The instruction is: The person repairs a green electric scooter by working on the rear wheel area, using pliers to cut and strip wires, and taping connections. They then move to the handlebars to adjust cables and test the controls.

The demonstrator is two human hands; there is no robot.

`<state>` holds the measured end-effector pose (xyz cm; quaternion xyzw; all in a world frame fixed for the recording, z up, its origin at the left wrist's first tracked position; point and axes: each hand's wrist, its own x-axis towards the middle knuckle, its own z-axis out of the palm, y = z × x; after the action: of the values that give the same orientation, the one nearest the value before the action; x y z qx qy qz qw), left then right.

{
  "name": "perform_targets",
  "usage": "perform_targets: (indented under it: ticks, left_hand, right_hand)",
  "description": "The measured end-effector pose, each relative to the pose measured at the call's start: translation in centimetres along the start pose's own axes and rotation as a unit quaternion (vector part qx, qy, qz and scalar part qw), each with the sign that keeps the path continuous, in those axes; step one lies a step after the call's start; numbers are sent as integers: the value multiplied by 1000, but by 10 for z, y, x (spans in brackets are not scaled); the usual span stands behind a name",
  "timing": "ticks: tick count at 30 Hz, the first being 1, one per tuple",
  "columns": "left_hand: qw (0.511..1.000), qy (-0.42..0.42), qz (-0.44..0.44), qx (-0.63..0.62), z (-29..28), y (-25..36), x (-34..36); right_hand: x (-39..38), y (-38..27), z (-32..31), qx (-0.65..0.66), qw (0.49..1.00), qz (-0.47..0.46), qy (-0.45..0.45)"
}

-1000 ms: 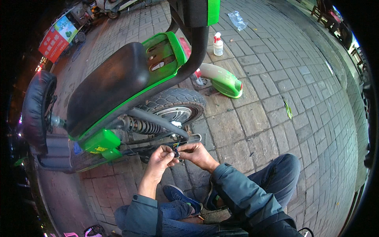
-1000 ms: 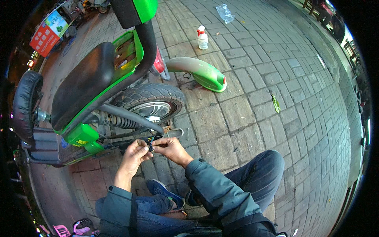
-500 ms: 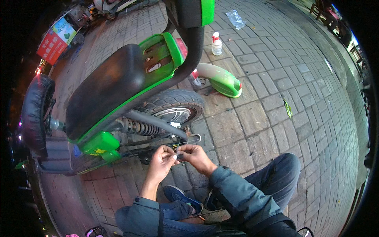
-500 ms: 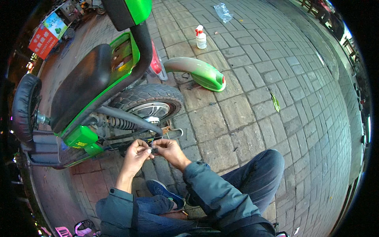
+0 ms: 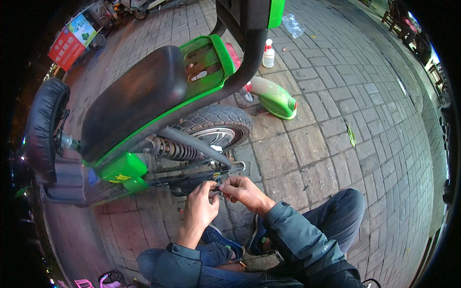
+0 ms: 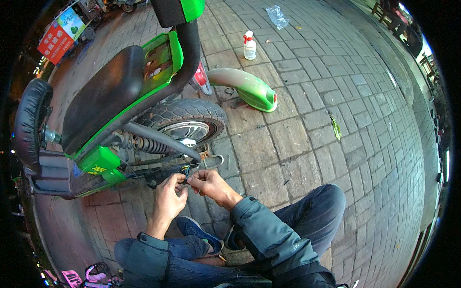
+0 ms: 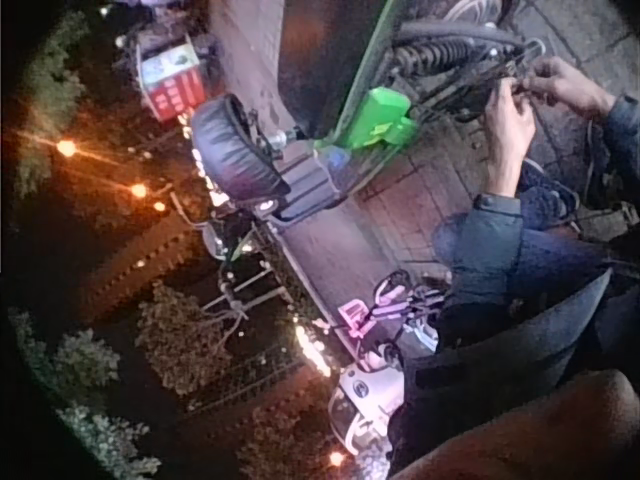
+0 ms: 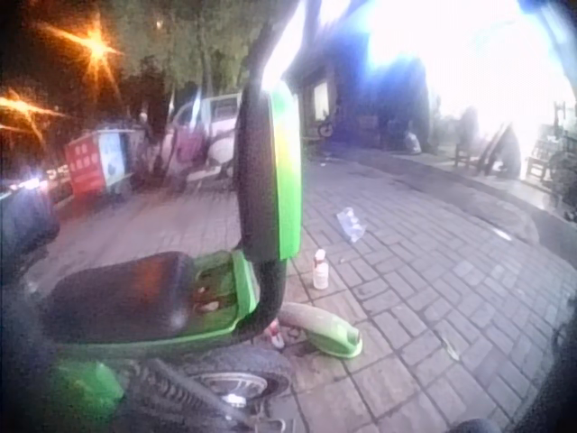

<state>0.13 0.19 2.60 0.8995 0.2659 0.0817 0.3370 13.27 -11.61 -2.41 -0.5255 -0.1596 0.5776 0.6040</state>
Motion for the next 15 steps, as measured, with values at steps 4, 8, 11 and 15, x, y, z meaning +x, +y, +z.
perform_targets:
  ticks: [4,8,11,15]
  left_hand:
    - [992,79,20,97,5,1,-3]
    - [988,128,51,67,7,2,-4]
    - [995,95,11,16,6,2,-5]
    - [995,69,-34,-57,3,-3,-1]
  right_hand:
    - [3,10,7,99,995,5,-23]
    - [5,11,3,199,980,29,9]
    - [6,12,0,194,981,13,-3]
    - [11,19,2,224,974,-3,-29]
